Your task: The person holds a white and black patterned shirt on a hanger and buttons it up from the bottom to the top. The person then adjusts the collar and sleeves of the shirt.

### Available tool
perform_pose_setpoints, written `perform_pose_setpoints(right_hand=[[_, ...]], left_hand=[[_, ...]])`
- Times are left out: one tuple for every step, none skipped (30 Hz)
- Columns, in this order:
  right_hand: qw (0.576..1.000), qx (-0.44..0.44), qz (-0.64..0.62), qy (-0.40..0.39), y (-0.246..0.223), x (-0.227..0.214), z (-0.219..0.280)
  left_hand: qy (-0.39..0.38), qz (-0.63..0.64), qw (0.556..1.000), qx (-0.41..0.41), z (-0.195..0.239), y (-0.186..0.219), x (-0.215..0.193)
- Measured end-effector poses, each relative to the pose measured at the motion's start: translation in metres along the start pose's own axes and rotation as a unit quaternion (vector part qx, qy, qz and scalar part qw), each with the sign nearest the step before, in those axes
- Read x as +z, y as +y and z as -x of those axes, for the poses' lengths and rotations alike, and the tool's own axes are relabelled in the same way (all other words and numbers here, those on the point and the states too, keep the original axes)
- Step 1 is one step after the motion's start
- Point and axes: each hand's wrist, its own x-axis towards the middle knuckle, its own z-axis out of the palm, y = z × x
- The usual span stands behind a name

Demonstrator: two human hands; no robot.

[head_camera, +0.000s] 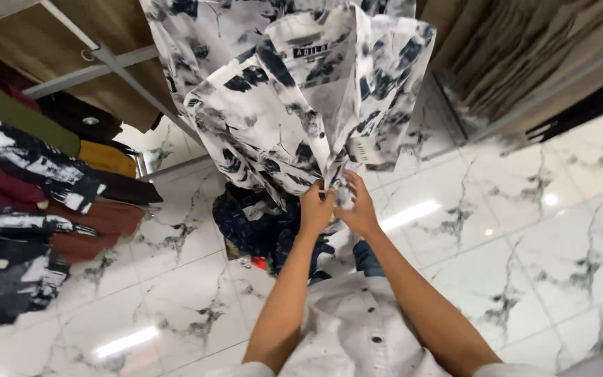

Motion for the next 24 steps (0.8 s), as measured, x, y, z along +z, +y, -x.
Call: perform_pose_setpoints(right_hand=[[1.0, 0.006, -0.001, 0.0, 0.003, 0.002, 0.01], [1.0, 0.015, 0.026, -0.002, 0.005, 0.005, 0.021], [0.998, 0.019, 0.053, -0.007, 0.006, 0.008, 0.027], [0.998, 0.019, 0.053, -0.009, 0.029, 0.015, 0.029], [0.996, -0.012, 0.068, 0.05, 0.051, 0.021, 0.033], [0.99, -0.044, 0.083, 0.108, 0.074, 0.027, 0.039], [0.99, -0.043, 0.081, 0.105, 0.084, 0.027, 0.038], [0.987, -0.056, 0.087, 0.126, 0.093, 0.026, 0.038], [0.982, -0.073, 0.094, 0.149, 0.101, 0.021, 0.035], [0.982, -0.076, 0.093, 0.149, 0.092, 0.016, 0.039], [0.988, -0.036, 0.085, 0.128, 0.081, 0.008, 0.042], [0.991, 0.004, 0.077, 0.107, 0.071, 0.0, 0.045], [0.992, -0.003, 0.078, 0.103, 0.065, -0.005, 0.049], [0.994, 0.011, 0.065, 0.089, 0.058, -0.011, 0.053], [0.996, 0.029, 0.051, 0.073, 0.053, -0.016, 0.062], [0.996, 0.027, 0.053, 0.067, 0.043, -0.022, 0.068], [0.998, 0.036, 0.045, 0.041, 0.035, -0.026, 0.075], [0.998, 0.044, 0.037, 0.015, 0.026, -0.031, 0.082], [0.999, 0.038, 0.037, 0.014, 0.035, -0.036, 0.083], [0.999, 0.038, 0.026, 0.005, 0.045, -0.041, 0.084], [0.999, 0.044, 0.016, -0.004, 0.057, -0.044, 0.089], [0.999, 0.044, 0.018, -0.006, 0.039, -0.05, 0.101], [0.999, 0.041, 0.007, -0.007, 0.02, -0.057, 0.114], [0.999, 0.038, -0.004, -0.008, 0.002, -0.064, 0.127]], left_hand=[[-0.003, -0.001, 1.0, -0.005, 0.008, 0.002, 0.003], [-0.004, -0.007, 1.0, -0.006, 0.016, 0.004, 0.006], [-0.001, -0.012, 1.0, -0.004, 0.019, 0.006, 0.007], [0.001, -0.012, 1.0, -0.005, 0.026, 0.011, 0.006], [-0.006, 0.014, 1.0, -0.001, 0.036, 0.017, 0.004], [-0.013, 0.041, 0.999, 0.003, 0.048, 0.023, 0.004], [-0.011, 0.039, 0.999, 0.001, 0.05, 0.016, 0.004], [-0.007, 0.044, 0.998, 0.044, 0.054, 0.009, 0.004], [-0.004, 0.051, 0.994, 0.092, 0.055, 0.005, 0.007], [-0.003, 0.051, 0.994, 0.094, 0.063, -0.004, 0.004], [0.011, 0.057, 0.994, 0.087, 0.068, -0.011, 0.004], [0.025, 0.063, 0.994, 0.081, 0.075, -0.019, 0.003], [0.031, 0.065, 0.994, 0.085, 0.089, -0.002, 0.0], [-0.008, 0.07, 0.997, 0.026, 0.104, 0.015, -0.002], [-0.048, 0.074, 0.995, -0.038, 0.124, 0.031, -0.005], [-0.042, 0.075, 0.995, -0.039, 0.134, 0.043, -0.002], [-0.045, 0.097, 0.992, -0.072, 0.144, 0.053, 0.0], [-0.047, 0.119, 0.986, -0.105, 0.155, 0.063, 0.003], [-0.043, 0.12, 0.987, -0.1, 0.154, 0.036, 0.017], [-0.001, 0.084, 0.993, -0.085, 0.151, 0.008, 0.032], [0.038, 0.048, 0.995, -0.076, 0.153, -0.022, 0.046], [0.04, 0.049, 0.995, -0.077, 0.161, -0.013, 0.044], [0.058, 0.044, 0.996, -0.061, 0.168, -0.003, 0.042], [0.075, 0.039, 0.995, -0.044, 0.176, 0.007, 0.04]])
